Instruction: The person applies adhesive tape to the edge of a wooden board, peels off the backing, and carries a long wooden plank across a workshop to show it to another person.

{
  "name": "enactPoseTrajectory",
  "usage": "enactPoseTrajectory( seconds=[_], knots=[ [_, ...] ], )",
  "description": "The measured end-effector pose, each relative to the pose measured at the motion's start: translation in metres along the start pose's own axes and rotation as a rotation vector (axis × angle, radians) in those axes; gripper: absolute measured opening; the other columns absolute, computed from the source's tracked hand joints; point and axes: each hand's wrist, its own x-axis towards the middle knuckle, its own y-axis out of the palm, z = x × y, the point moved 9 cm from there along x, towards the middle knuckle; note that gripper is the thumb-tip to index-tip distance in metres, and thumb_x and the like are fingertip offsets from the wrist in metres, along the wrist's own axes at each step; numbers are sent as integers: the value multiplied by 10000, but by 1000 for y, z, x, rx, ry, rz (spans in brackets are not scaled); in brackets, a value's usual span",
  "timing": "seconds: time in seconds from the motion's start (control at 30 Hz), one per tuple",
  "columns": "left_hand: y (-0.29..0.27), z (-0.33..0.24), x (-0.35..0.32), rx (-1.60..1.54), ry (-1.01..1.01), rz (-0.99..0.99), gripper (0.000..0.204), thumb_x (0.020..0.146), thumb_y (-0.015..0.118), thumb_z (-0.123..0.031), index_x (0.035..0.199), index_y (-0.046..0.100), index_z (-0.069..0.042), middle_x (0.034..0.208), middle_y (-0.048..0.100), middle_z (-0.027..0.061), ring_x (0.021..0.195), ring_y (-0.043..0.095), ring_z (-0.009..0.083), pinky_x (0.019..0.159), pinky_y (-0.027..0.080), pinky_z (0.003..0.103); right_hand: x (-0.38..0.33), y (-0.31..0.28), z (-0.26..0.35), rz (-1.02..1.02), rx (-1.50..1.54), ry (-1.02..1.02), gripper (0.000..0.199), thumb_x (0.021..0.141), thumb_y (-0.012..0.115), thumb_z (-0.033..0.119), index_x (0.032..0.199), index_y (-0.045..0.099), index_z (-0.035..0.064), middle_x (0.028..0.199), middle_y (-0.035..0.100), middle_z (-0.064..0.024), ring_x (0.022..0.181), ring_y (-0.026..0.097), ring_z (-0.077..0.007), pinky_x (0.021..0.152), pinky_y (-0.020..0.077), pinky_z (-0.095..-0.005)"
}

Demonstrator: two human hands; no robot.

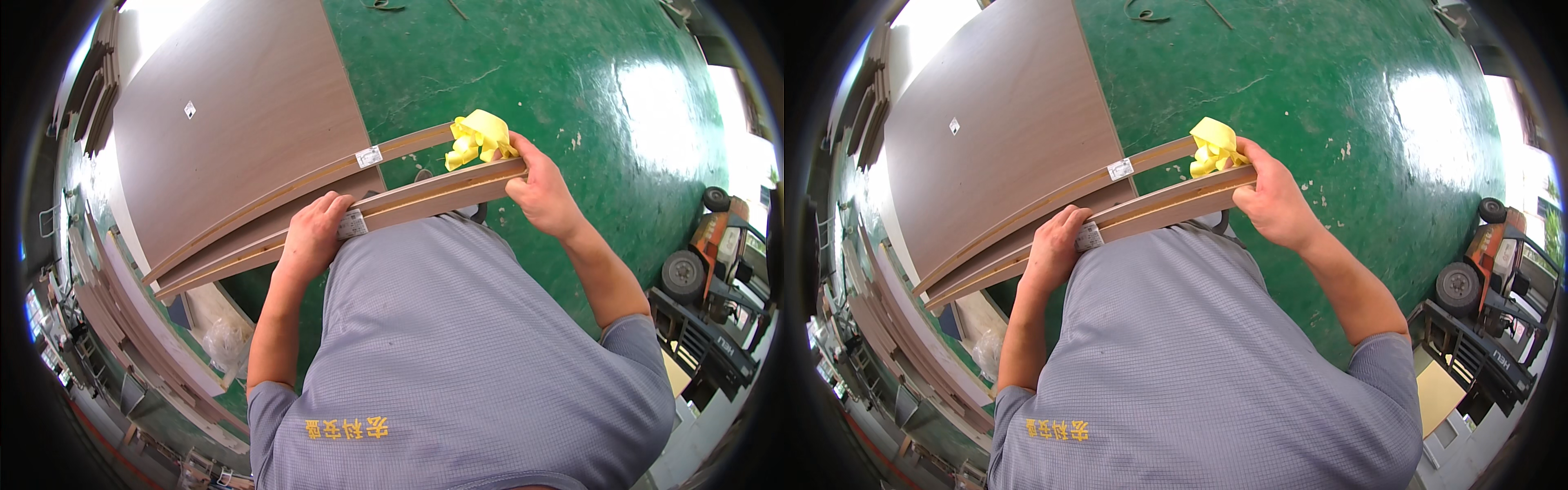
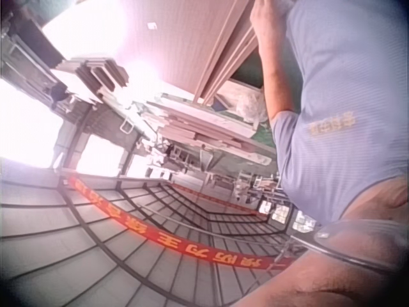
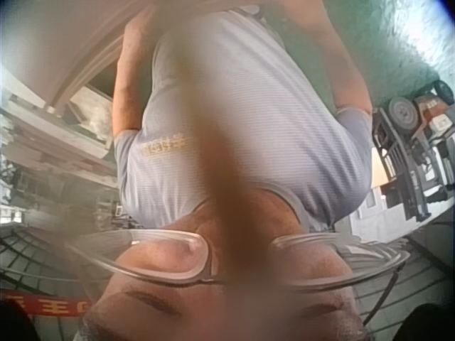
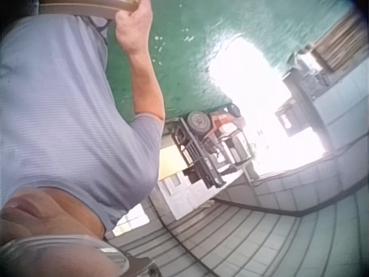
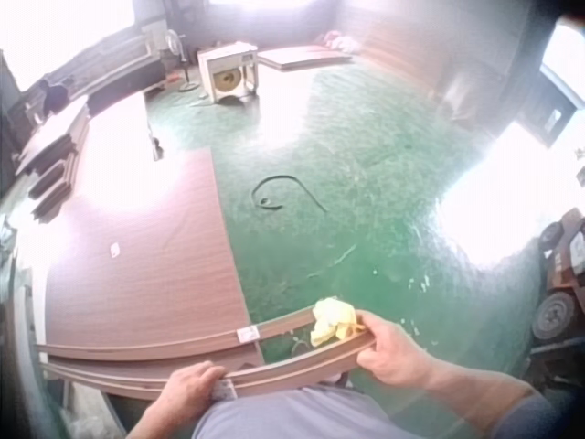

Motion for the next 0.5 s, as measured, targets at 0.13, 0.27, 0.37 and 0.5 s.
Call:
enactPoseTrajectory(
  seconds=[0.13, 0.27, 0.37, 0.5],
  knots=[
    [0, 0, 0, 0, -2, -2, 465, 713, 729, 8, 1147, 584, -74, 1010, 632, 102, 983, 654, 329, 821, 548, 426, -1, 0, 2, 5, -6, -18, 635, 787, 449, -12, 1419, 494, -42, 1130, 632, -70, 1067, 593, -167, 1006, 444, -272],
    [0, 0, 1, -15, -9, 11, 462, 711, 725, 15, 1147, 589, -53, 1030, 637, 124, 987, 651, 363, 836, 549, 432, 2, -2, 1, 32, -55, -21, 651, 779, 441, -4, 1427, 486, -56, 1155, 638, -84, 1099, 598, -177, 1026, 438, -278],
    [0, 0, 2, 3, 5, 11, 468, 714, 730, 5, 1153, 588, -70, 1020, 632, 111, 986, 653, 345, 826, 550, 430, 1, -5, 3, 35, -94, -76, 630, 785, 444, 13, 1407, 498, -74, 1206, 651, -160, 1146, 621, -240, 1055, 444, -323],
    [3, 3, 1, -16, -24, 27, 469, 722, 743, -18, 1166, 597, -64, 1053, 640, 122, 975, 652, 381, 831, 552, 441, 7, -12, -6, 155, -30, -48, 590, 783, 428, 4, 1354, 541, -88, 1212, 677, -179, 1133, 650, -260, 1048, 464, -344]
  ],
)
